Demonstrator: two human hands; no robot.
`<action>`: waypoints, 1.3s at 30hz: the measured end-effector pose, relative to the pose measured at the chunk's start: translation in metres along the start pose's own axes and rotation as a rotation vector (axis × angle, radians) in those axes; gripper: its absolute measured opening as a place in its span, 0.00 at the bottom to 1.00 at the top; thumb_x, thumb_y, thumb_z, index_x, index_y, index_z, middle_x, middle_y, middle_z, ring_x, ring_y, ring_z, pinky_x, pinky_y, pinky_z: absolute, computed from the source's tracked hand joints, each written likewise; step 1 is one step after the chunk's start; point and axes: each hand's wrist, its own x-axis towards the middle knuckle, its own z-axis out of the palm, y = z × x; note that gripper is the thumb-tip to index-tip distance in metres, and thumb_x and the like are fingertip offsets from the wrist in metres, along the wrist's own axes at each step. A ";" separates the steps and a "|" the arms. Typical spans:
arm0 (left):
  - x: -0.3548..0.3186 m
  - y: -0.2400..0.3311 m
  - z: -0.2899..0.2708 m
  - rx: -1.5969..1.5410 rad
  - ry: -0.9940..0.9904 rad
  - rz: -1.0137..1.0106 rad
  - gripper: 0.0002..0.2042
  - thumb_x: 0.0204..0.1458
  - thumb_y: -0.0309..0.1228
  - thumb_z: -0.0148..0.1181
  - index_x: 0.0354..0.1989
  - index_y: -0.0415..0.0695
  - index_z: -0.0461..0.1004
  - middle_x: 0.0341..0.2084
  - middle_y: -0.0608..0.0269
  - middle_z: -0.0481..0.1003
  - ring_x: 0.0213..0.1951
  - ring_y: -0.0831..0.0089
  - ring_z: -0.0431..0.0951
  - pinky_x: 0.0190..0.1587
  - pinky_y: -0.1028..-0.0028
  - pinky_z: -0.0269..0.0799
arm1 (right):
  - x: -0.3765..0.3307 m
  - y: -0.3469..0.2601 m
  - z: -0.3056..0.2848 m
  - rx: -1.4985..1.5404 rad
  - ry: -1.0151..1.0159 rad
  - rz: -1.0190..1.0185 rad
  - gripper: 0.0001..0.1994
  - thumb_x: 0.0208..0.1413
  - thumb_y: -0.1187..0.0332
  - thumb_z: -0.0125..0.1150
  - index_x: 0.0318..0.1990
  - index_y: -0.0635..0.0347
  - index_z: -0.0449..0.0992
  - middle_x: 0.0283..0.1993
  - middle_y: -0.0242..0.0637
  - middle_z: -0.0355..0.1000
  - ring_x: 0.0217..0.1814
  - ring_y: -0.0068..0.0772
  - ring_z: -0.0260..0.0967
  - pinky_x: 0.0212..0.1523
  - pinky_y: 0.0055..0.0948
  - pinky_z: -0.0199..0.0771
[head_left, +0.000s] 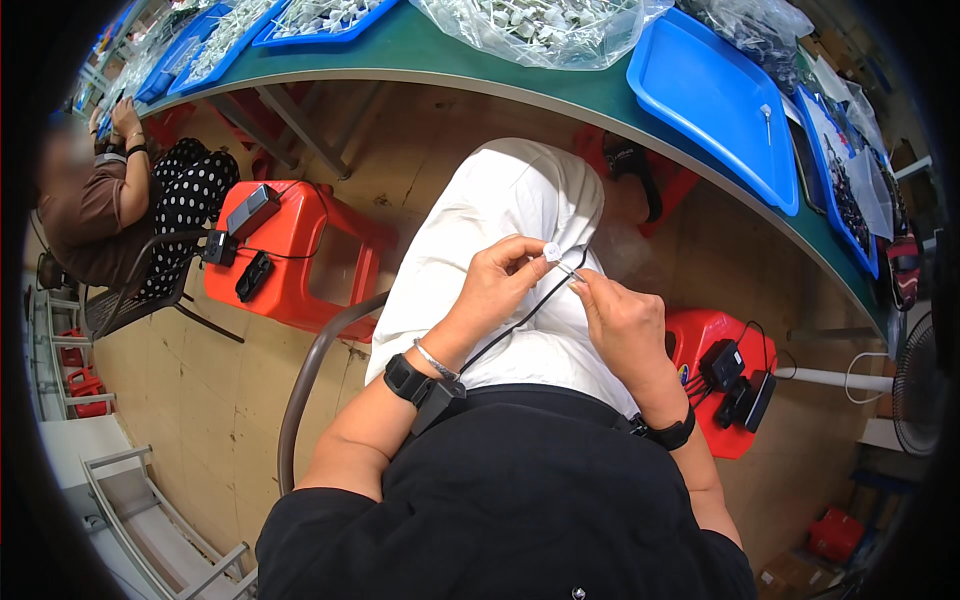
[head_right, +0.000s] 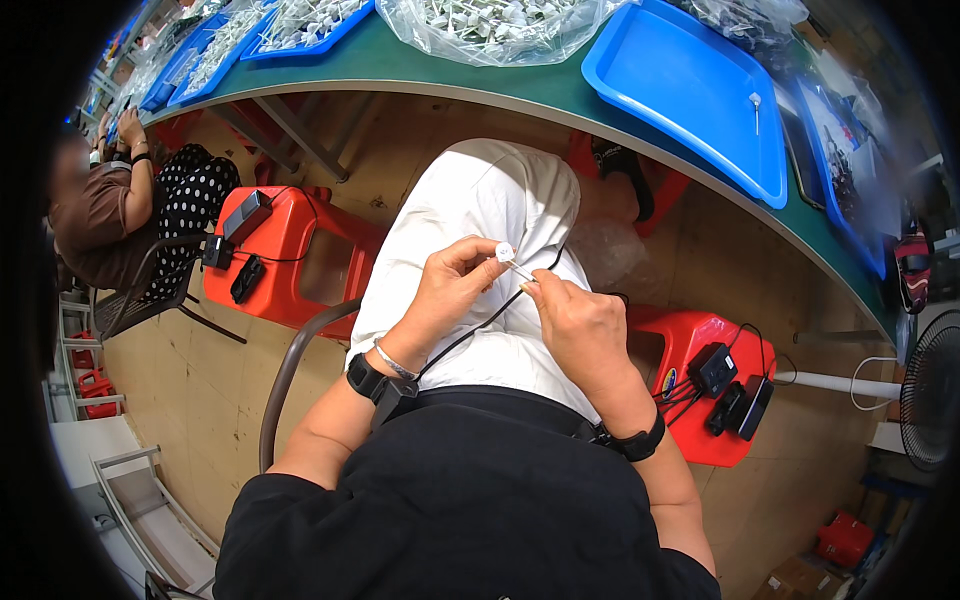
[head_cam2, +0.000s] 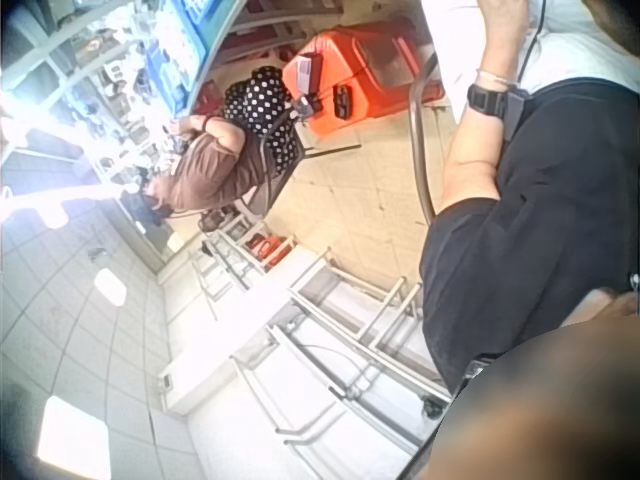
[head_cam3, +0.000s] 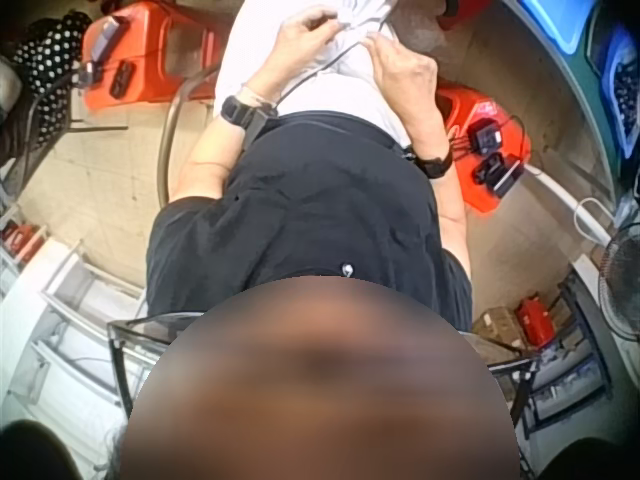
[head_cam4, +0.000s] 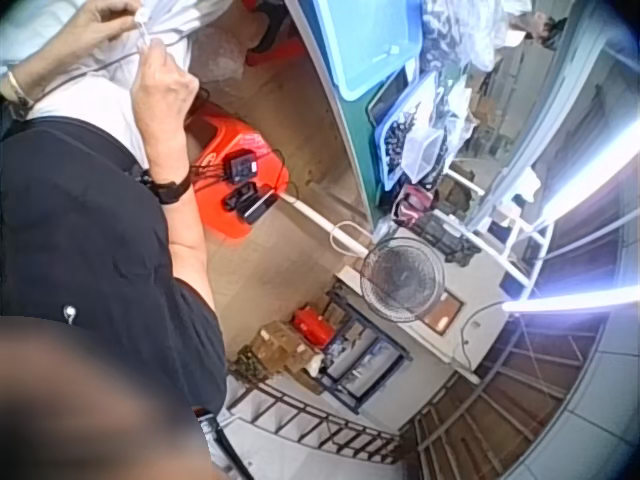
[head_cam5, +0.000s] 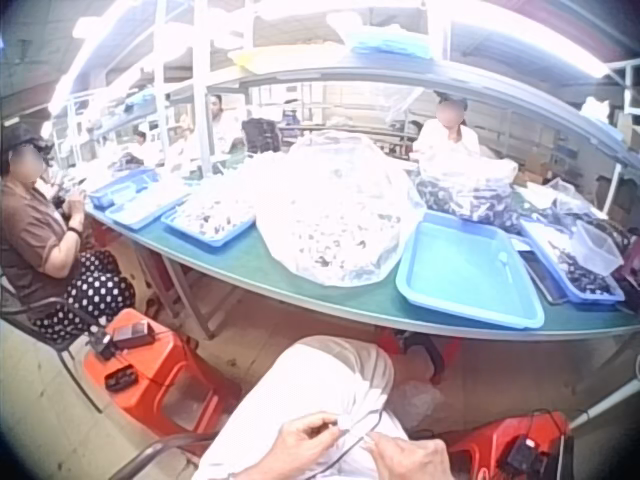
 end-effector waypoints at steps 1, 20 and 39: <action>0.000 0.000 0.000 0.014 -0.004 0.001 0.06 0.59 0.26 0.62 0.43 0.39 0.80 0.25 0.73 0.75 0.28 0.86 0.69 0.31 0.82 0.65 | 0.000 0.000 0.000 0.000 0.000 0.000 0.07 0.58 0.67 0.64 0.38 0.61 0.77 0.19 0.36 0.72 0.17 0.34 0.71 0.18 0.31 0.68; 0.000 -0.002 0.001 0.066 0.041 0.045 0.05 0.59 0.25 0.62 0.40 0.38 0.79 0.24 0.71 0.75 0.27 0.87 0.70 0.29 0.83 0.66 | -0.003 -0.007 0.005 0.450 -0.205 0.346 0.11 0.66 0.65 0.55 0.37 0.64 0.78 0.17 0.36 0.71 0.16 0.29 0.67 0.20 0.29 0.65; 0.002 0.005 0.000 -0.039 0.010 -0.078 0.06 0.58 0.27 0.63 0.40 0.38 0.80 0.25 0.70 0.77 0.26 0.85 0.71 0.29 0.83 0.68 | -0.002 -0.008 -0.006 0.340 -0.272 0.324 0.10 0.62 0.63 0.60 0.37 0.62 0.78 0.21 0.41 0.74 0.19 0.40 0.72 0.22 0.36 0.70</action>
